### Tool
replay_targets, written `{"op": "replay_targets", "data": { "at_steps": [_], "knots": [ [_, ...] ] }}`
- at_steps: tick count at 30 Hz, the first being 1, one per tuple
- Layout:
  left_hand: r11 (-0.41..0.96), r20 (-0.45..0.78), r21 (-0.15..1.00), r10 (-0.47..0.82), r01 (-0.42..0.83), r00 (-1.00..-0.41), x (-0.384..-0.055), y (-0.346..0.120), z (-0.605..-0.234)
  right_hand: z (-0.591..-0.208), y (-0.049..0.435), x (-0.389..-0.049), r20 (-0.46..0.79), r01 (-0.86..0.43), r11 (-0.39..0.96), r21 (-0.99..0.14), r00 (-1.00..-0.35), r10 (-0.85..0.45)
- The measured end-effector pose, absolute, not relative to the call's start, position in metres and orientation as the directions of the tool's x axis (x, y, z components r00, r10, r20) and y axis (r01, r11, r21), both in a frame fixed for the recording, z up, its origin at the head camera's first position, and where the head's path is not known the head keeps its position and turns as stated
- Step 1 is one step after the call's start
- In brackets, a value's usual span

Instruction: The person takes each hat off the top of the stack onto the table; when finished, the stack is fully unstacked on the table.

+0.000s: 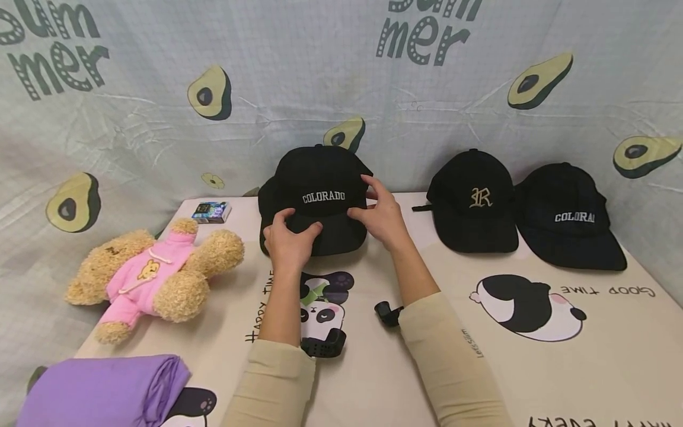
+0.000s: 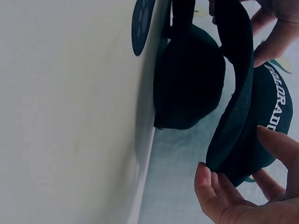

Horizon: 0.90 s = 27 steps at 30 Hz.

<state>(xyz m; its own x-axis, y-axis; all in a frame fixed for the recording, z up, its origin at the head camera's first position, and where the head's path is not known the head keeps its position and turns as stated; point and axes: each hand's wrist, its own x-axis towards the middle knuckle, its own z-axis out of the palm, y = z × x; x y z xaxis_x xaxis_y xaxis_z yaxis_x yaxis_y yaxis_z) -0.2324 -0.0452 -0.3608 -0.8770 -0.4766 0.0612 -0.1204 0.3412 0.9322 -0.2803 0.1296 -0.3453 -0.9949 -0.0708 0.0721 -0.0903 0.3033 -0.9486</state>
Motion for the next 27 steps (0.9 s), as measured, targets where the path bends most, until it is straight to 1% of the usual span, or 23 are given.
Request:
{"op": "replay_targets", "data": {
  "at_steps": [10, 22, 27],
  "knots": [
    [0.312, 0.072, 0.946, -0.465, -0.087, -0.882, -0.232, -0.038, -0.362, -0.339, 0.14, -0.277, 0.078, -0.102, 0.334, -0.937, -0.993, -0.083],
    [0.307, 0.108, 0.951, -0.454, -0.042, -0.884, -0.232, -0.028, -0.359, -0.328, 0.154, -0.272, 0.076, -0.099, 0.304, -0.947, -0.993, -0.085],
    [0.292, 0.105, 0.956, -0.459, -0.038, -0.882, -0.231, -0.023, -0.359, -0.326, 0.155, -0.27, 0.08, -0.103, 0.321, -0.941, -0.993, -0.083]
  ]
}}
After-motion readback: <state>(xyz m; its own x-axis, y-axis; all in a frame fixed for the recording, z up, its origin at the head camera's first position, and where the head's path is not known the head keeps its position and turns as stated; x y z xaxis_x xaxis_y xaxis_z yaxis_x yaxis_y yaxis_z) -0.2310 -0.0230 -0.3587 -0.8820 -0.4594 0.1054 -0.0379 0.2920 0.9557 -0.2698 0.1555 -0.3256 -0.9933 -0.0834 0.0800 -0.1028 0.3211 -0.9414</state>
